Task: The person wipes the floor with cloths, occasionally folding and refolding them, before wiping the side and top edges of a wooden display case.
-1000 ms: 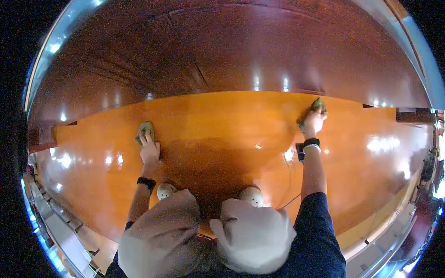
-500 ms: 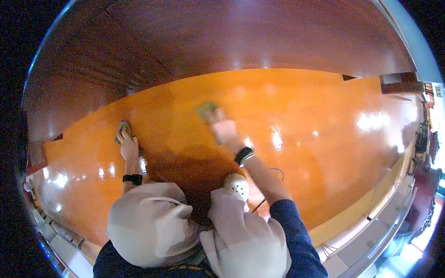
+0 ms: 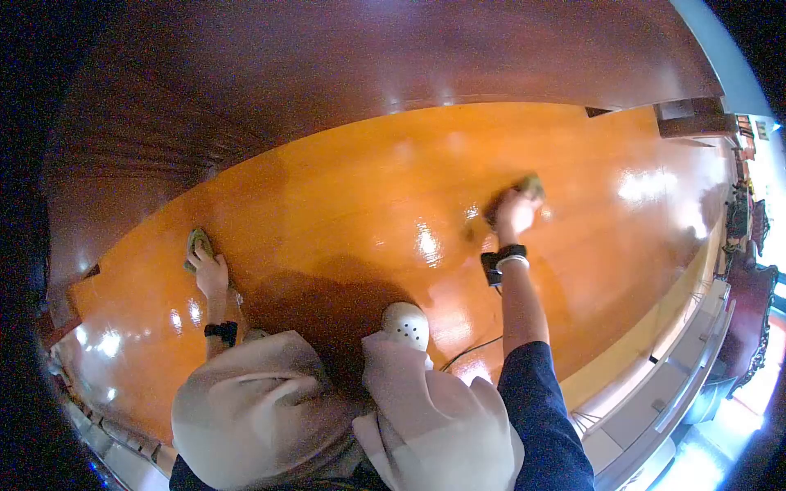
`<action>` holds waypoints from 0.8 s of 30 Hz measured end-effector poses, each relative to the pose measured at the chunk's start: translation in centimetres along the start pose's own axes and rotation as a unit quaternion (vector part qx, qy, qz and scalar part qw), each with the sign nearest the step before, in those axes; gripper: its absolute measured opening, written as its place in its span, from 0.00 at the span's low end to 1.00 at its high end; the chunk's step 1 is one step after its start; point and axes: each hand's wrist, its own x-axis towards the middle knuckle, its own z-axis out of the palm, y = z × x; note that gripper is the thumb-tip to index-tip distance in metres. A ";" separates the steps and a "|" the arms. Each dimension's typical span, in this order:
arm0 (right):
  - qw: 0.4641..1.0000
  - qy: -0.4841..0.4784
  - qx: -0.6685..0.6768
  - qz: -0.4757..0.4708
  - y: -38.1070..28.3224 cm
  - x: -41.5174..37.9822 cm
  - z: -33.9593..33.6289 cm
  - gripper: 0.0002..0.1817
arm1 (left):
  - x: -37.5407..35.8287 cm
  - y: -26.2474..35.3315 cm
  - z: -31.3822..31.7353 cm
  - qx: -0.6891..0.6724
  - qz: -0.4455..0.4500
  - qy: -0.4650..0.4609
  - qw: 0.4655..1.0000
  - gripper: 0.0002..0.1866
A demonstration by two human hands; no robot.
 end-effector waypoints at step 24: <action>0.887 -0.274 -0.066 -0.366 -7.2 0.9 -5.9 0.29 | 7.0 11.4 -2.2 -0.050 0.199 -0.077 0.976 0.32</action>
